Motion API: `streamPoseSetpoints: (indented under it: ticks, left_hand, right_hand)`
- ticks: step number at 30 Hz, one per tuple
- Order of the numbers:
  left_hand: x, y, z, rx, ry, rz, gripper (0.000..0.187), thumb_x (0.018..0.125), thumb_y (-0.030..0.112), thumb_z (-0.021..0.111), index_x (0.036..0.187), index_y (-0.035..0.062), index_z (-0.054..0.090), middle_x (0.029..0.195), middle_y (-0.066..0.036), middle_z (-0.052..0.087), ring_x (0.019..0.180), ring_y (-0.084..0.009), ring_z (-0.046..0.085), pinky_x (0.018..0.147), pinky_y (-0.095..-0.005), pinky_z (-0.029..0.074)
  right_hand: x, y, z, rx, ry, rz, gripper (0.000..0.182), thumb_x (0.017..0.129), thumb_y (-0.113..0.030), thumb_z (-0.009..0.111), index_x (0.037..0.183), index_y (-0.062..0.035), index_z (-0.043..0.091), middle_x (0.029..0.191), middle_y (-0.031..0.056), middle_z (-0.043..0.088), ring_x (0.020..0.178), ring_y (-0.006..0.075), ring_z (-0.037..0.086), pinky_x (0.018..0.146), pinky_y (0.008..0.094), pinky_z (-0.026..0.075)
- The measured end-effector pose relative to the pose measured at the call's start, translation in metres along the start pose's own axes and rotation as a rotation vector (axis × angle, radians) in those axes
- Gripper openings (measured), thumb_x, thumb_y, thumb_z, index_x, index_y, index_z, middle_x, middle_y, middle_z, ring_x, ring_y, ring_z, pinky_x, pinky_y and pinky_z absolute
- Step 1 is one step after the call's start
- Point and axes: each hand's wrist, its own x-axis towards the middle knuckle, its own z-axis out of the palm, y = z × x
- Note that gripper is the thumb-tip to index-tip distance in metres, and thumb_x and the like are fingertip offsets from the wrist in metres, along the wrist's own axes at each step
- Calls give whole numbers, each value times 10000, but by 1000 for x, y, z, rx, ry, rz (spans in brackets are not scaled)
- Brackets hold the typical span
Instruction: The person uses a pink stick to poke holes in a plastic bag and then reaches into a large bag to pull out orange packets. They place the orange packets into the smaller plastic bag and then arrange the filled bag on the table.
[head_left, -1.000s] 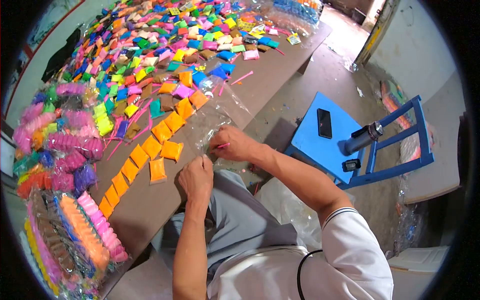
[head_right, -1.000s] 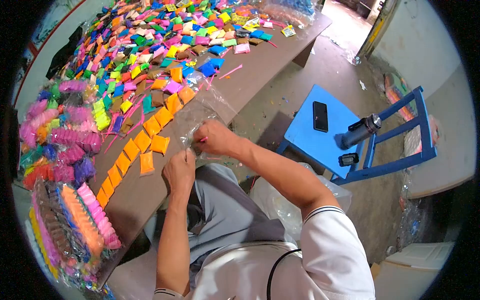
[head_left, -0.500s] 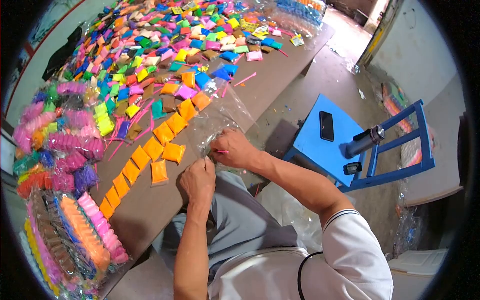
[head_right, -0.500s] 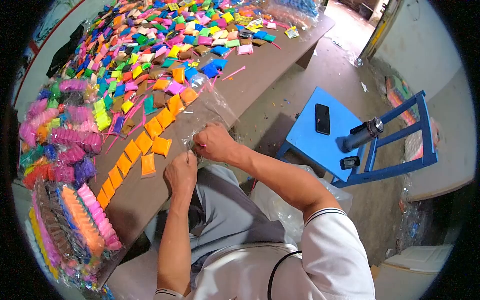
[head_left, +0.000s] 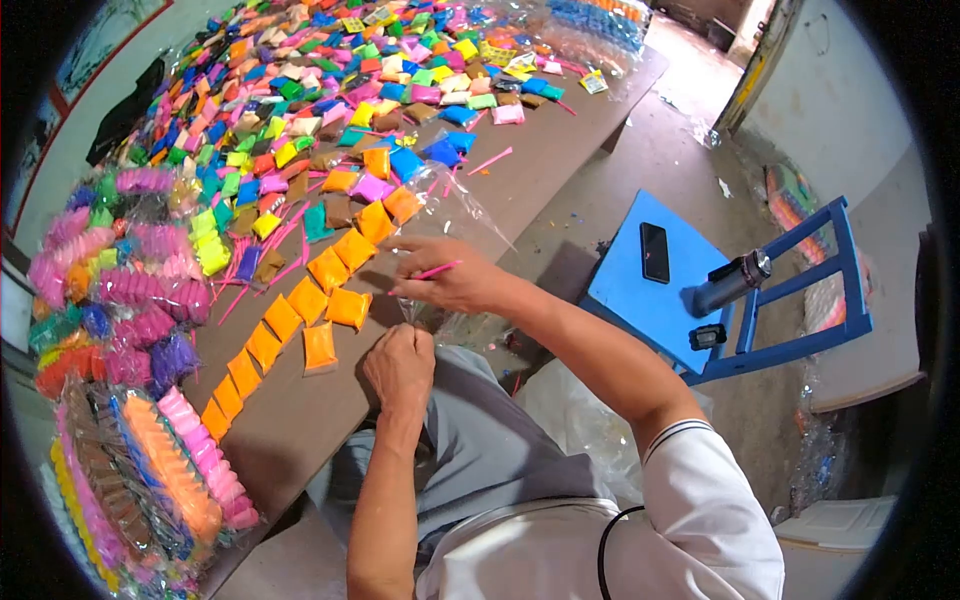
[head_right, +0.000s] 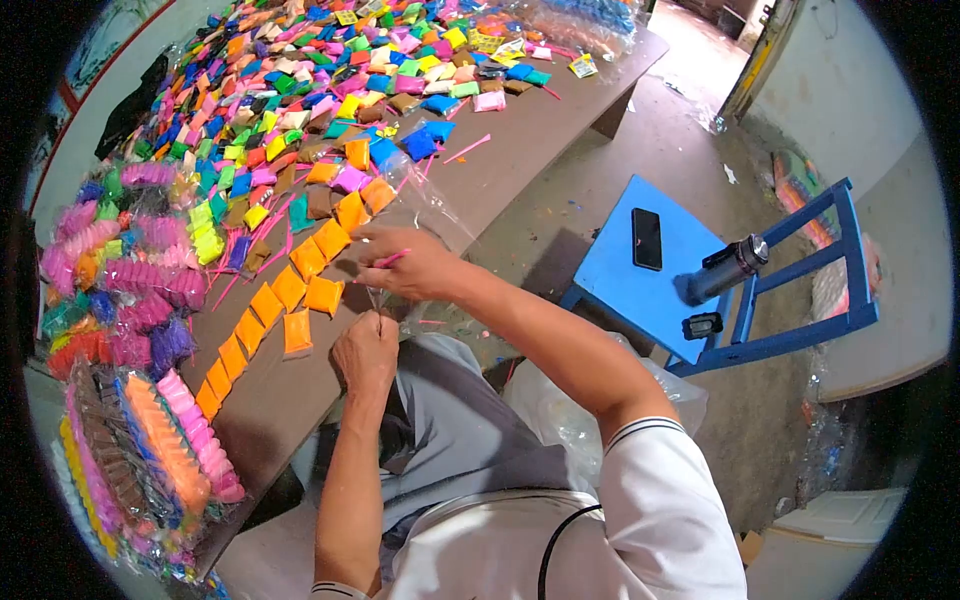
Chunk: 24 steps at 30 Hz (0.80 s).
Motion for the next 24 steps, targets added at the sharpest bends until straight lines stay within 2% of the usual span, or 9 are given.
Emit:
streamPoseSetpoints:
  ticks: [2,5,9,12,15,18,20,22,24]
  left_hand:
    - [-1,-2,0,-40,37,28,301,890,226,571,671,20,583,656,-212,590,630,-443,583,580,-526,440]
    - [-3,-4,-2,-85,30,57,315,893,227,578,658,18,565,643,-211,574,630,-443,577,577,-520,434]
    - [-3,-3,-8,-122,-6,25,335,896,248,587,658,14,554,648,-224,566,636,-442,572,572,-508,425]
    - [1,0,-12,-143,-43,-19,364,892,284,598,662,6,547,662,-231,571,642,-449,567,576,-502,426]
    - [4,6,-22,-156,-132,-88,410,881,337,622,653,4,547,666,-231,581,641,-442,573,586,-495,437]
    - [12,8,-39,-206,-250,-144,466,874,422,634,676,4,578,647,-209,593,607,-390,588,593,-468,452]
    - [15,4,-42,-250,-320,-171,505,875,480,631,711,3,608,631,-188,599,579,-349,595,591,-446,458]
    - [17,0,-42,-519,-399,-244,583,889,566,593,807,-7,655,603,-108,596,551,-229,581,576,-394,455]
    - [18,0,-43,-537,-434,-243,638,912,607,532,892,-15,672,609,-58,590,573,-159,577,595,-343,457]
  right_hand:
    - [16,8,5,-104,-48,-57,165,835,-192,722,876,-38,682,917,155,682,1022,351,640,818,427,497]
    - [33,22,0,-183,-423,123,127,828,-155,699,878,-39,683,893,156,666,865,334,645,743,419,502]
    - [32,19,-12,-138,-419,191,160,832,-172,706,880,-21,679,843,156,656,788,339,630,701,423,494]
    - [19,-1,-24,-102,-196,-13,186,843,-179,713,867,0,669,791,150,637,742,292,616,668,386,483]
    - [-3,-20,-32,25,18,148,192,883,-166,700,844,16,654,758,85,610,706,165,564,640,295,446]
    - [-27,-30,-33,372,298,379,202,888,-169,703,821,17,662,790,41,629,751,154,586,682,287,457]
    - [-39,-28,-33,500,368,464,164,895,-151,691,835,-1,666,880,31,647,835,160,618,788,295,497]
    - [-50,-24,-30,1095,592,396,108,895,-125,675,869,-20,659,958,64,651,909,189,637,894,344,518]
    - [-57,-23,-26,1146,643,404,79,897,-117,661,884,-40,646,989,71,646,939,202,632,964,416,509]
